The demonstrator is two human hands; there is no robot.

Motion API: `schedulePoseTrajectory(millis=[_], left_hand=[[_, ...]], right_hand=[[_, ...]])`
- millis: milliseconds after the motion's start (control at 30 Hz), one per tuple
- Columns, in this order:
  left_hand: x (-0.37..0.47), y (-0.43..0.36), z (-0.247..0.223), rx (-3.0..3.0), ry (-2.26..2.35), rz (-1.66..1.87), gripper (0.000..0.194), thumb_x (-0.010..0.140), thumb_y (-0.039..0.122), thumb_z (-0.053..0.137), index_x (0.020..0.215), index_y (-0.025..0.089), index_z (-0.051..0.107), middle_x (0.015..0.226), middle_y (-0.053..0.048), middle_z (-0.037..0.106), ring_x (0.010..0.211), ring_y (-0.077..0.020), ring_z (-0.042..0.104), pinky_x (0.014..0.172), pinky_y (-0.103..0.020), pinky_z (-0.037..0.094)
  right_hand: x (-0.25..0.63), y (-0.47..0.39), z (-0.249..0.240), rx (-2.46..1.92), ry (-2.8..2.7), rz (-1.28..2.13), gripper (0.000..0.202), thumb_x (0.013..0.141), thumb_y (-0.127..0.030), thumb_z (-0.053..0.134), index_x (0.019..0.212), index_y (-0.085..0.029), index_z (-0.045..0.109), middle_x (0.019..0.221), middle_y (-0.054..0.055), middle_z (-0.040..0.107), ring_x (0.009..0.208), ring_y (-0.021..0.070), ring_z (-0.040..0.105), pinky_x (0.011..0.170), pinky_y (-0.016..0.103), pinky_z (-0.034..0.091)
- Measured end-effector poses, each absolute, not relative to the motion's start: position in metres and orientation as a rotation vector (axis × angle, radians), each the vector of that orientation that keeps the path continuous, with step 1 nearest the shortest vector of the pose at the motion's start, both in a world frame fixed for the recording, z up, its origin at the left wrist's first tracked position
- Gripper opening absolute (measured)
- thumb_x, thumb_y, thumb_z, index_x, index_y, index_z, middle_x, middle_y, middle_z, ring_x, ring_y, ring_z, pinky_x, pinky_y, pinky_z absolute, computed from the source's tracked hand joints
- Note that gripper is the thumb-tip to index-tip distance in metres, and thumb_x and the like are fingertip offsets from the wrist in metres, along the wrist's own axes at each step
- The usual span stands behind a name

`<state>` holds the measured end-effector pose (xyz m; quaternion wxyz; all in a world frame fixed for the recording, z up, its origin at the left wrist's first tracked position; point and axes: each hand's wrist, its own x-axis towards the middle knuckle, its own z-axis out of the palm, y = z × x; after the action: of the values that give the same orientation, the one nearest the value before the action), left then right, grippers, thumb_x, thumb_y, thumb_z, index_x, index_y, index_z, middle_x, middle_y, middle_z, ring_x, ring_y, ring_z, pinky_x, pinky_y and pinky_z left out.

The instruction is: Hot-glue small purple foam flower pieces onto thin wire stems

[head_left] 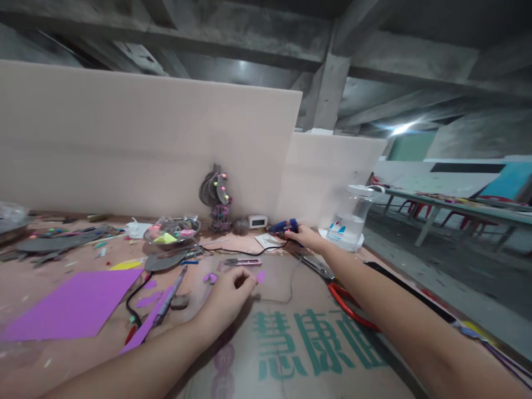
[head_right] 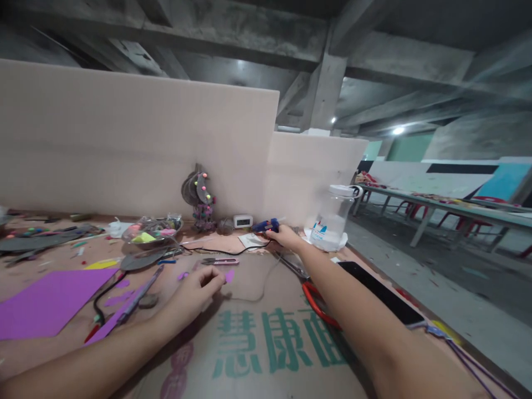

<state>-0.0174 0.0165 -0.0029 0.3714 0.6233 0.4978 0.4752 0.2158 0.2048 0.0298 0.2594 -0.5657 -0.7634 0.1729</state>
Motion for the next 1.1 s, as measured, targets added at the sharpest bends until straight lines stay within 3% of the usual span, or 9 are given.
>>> schedulePoseTrajectory(millis=[233,433,600,667,767,800,900,967,1100], left_hand=[[-0.018,0.017,-0.003,1.58,1.292,1.204,0.018,0.078,0.031,0.051,0.065,0.017,0.052,0.062,0.003,0.052,0.064,-0.0138,0.049,0.06,-0.024,0.036],[-0.02,0.016,-0.001,1.572,1.311,1.21,0.021,0.077,0.034,0.052,0.064,0.018,0.052,0.062,0.002,0.052,0.063,-0.0146,0.05,0.06,-0.024,0.036],[-0.02,0.013,0.001,1.576,1.325,1.185,0.022,0.079,0.036,0.05,0.068,0.018,0.054,0.063,0.002,0.052,0.062,-0.0141,0.048,0.058,-0.024,0.035],[-0.021,0.012,0.002,1.572,1.329,1.167,0.023,0.08,0.036,0.049,0.068,0.018,0.054,0.063,0.003,0.052,0.06,-0.0133,0.047,0.056,-0.023,0.034],[-0.021,0.012,0.002,1.568,1.315,1.16,0.024,0.08,0.038,0.05,0.068,0.017,0.053,0.062,0.003,0.051,0.06,-0.013,0.047,0.057,-0.023,0.035],[-0.022,0.012,0.002,1.567,1.317,1.16,0.024,0.08,0.038,0.05,0.068,0.017,0.052,0.062,0.003,0.051,0.06,-0.0132,0.048,0.057,-0.024,0.035],[-0.022,0.015,-0.001,1.581,1.33,1.165,0.024,0.079,0.038,0.051,0.067,0.017,0.053,0.062,0.003,0.05,0.063,-0.0136,0.049,0.059,-0.024,0.036],[-0.022,0.016,-0.002,1.598,1.332,1.17,0.025,0.079,0.038,0.052,0.066,0.017,0.053,0.062,0.003,0.05,0.062,-0.0136,0.049,0.059,-0.024,0.036],[-0.02,0.016,-0.001,1.598,1.333,1.152,0.026,0.08,0.039,0.051,0.065,0.018,0.052,0.059,0.003,0.049,0.058,-0.0131,0.047,0.055,-0.023,0.034]], right_hand=[[0.22,0.205,0.018,-1.563,-2.156,0.315,0.03,0.079,-0.038,0.061,0.094,-0.013,0.067,0.088,0.008,0.071,0.079,0.0201,0.064,0.068,0.026,0.048],[0.234,0.16,0.036,-1.497,-2.156,-0.026,0.044,0.083,-0.036,0.057,0.119,-0.009,0.054,0.114,0.019,0.061,0.105,0.0288,0.056,0.089,0.04,0.041],[0.222,0.092,0.047,-1.182,-2.481,-0.035,0.033,0.087,-0.037,0.053,0.111,-0.016,0.061,0.111,0.013,0.063,0.104,0.025,0.056,0.092,0.039,0.041],[0.211,0.065,0.048,-1.062,-2.588,0.106,0.038,0.085,-0.041,0.055,0.116,-0.018,0.059,0.117,0.011,0.061,0.109,0.0235,0.055,0.094,0.037,0.041],[0.195,0.04,0.039,-0.876,-2.738,0.248,0.073,0.071,-0.054,0.068,0.131,-0.019,0.046,0.125,0.013,0.054,0.115,0.027,0.049,0.096,0.039,0.039],[0.191,0.036,0.034,-0.856,-2.747,0.279,0.072,0.071,-0.054,0.068,0.131,-0.019,0.047,0.123,0.013,0.055,0.113,0.0265,0.05,0.095,0.039,0.04],[0.18,0.037,0.014,-0.92,-2.618,0.321,0.029,0.083,-0.036,0.06,0.105,-0.017,0.062,0.104,0.009,0.059,0.1,0.0196,0.053,0.088,0.033,0.043],[0.177,0.042,0.005,-0.964,-2.549,0.301,0.008,0.084,-0.024,0.059,0.087,-0.017,0.063,0.091,0.006,0.059,0.092,0.0172,0.053,0.084,0.03,0.043],[0.177,0.039,0.001,-0.972,-2.535,0.298,0.007,0.086,-0.015,0.052,0.081,-0.016,0.058,0.083,0.004,0.06,0.08,0.0153,0.053,0.074,0.027,0.044]])
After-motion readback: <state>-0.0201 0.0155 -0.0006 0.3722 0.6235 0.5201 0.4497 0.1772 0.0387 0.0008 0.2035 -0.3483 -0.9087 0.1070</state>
